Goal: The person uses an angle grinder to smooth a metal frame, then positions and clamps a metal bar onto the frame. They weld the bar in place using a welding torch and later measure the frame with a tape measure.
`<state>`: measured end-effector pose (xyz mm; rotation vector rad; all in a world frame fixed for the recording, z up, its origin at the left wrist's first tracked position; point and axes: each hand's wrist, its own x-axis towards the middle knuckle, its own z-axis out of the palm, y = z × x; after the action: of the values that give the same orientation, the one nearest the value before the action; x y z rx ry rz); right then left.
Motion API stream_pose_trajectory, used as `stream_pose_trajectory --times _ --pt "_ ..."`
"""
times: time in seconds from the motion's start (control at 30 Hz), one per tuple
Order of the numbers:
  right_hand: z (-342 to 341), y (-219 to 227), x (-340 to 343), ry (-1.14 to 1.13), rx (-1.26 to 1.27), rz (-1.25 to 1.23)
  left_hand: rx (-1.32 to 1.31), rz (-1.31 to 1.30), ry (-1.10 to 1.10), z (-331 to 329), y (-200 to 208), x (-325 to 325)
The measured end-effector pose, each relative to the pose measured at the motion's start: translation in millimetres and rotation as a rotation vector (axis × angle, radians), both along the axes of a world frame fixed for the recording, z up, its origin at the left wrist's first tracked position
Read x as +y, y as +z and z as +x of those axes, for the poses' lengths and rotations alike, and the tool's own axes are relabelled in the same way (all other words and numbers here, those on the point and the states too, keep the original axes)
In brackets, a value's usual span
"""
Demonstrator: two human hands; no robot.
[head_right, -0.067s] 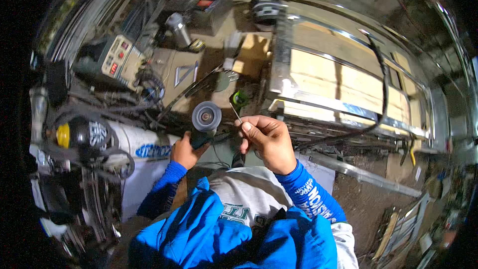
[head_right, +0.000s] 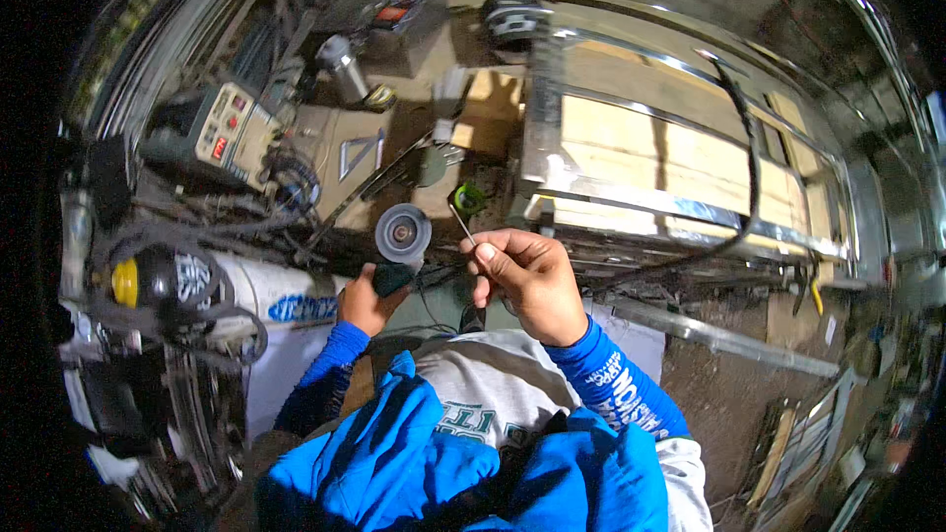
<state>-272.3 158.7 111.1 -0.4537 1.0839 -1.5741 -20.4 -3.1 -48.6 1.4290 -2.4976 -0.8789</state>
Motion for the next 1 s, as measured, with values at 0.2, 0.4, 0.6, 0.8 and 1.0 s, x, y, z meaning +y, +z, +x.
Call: stream_pose_trajectory --times 0.2,0.4,0.6,0.8,1.0 --pt "0 22 39 -0.179 0.029 -0.004 -0.112 0.053 0.074 -32 -49 -36" --pt "-3 2 89 -0.432 0.076 0.142 -0.276 -0.046 0.070 -77 -103 -66" --pt "4 2 121 -0.585 0.069 0.171 -0.183 -0.249 0.211 -74 -219 -122" --pt "-2 -7 123 -0.704 0.196 0.176 -0.074 -0.059 0.031 -140 -146 -120" --pt "-13 -1 88 -0.539 0.723 0.242 0.001 -0.278 0.028 -107 -126 -110"
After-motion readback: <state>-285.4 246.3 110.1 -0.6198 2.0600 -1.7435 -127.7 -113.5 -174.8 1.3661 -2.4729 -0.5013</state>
